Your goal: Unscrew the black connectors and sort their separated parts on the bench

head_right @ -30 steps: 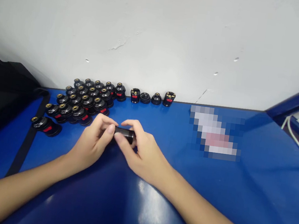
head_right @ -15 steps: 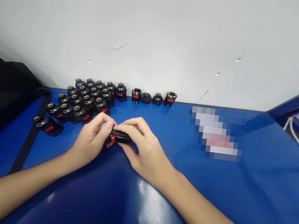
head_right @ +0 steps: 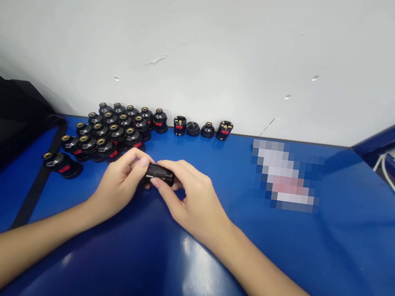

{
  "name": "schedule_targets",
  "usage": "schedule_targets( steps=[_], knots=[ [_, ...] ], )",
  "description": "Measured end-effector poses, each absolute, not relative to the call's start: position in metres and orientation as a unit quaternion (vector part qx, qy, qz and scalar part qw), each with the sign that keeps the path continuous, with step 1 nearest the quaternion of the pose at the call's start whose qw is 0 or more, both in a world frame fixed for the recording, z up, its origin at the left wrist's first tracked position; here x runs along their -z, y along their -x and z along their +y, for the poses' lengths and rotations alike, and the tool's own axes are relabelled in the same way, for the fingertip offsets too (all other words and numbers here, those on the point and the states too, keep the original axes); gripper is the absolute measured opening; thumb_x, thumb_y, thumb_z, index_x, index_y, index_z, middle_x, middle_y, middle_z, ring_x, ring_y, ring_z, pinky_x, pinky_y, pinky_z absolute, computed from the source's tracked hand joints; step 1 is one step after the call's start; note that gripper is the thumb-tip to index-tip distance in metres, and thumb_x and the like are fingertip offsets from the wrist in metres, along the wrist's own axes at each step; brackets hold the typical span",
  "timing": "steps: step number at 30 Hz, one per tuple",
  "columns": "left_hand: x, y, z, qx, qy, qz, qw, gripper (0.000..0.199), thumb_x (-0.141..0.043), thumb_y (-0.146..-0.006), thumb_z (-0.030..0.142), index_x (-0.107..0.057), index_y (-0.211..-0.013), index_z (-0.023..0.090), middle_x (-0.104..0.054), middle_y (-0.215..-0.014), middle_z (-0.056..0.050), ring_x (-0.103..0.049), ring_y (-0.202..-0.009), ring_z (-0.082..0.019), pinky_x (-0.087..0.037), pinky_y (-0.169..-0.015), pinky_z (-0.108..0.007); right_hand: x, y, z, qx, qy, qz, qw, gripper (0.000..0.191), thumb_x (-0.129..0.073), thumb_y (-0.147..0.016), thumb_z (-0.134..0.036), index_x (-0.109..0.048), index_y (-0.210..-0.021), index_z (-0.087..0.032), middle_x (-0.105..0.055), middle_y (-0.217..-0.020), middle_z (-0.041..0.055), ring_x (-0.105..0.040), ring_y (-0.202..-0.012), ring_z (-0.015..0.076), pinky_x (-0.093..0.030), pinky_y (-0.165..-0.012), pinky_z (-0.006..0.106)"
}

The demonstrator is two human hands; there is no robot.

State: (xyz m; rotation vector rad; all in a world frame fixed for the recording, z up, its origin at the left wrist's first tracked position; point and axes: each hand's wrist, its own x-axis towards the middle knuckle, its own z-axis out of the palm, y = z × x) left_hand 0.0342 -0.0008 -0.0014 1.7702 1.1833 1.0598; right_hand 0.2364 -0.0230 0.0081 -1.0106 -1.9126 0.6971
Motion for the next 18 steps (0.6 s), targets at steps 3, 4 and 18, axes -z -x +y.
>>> schedule_targets(
  steps=[3,4,18],
  knots=[
    [0.002,-0.033,0.001,-0.423,-0.659,0.474,0.402,0.037,-0.049,-0.109,0.049,-0.059,-0.087,0.021,-0.062,-0.057,0.005,-0.059,-0.051,-0.012,-0.045,-0.056,-0.024,-0.007,-0.239,-0.022,-0.209,0.348,-0.798,0.446,0.030,-0.067,-0.103,-0.018,-0.072,-0.131,-0.027,-0.073,-0.128,0.0080,-0.073,-0.114,0.0215,-0.064,-0.098,0.038],
    [0.002,-0.032,0.001,-0.427,-0.652,0.474,0.409,0.039,-0.049,-0.109,0.051,-0.059,-0.086,0.021,-0.062,-0.056,0.005,-0.058,-0.050,-0.012,-0.046,-0.057,-0.025,-0.007,-0.240,-0.021,-0.191,0.343,-0.802,0.450,0.031,-0.065,-0.103,-0.016,-0.073,-0.130,-0.029,-0.072,-0.129,0.0077,-0.072,-0.117,0.0222,-0.062,-0.102,0.041],
    [0.006,-0.036,0.003,-0.476,-0.624,0.437,0.440,0.029,-0.054,-0.108,0.049,-0.058,-0.102,0.021,-0.070,-0.074,0.002,-0.067,-0.068,-0.014,-0.054,-0.071,-0.029,0.000,-0.239,-0.010,-0.458,0.413,-0.545,0.568,0.031,-0.075,-0.098,-0.044,-0.056,-0.115,-0.026,-0.079,-0.116,0.0087,-0.080,-0.109,0.0246,-0.062,-0.106,0.049]
  ],
)
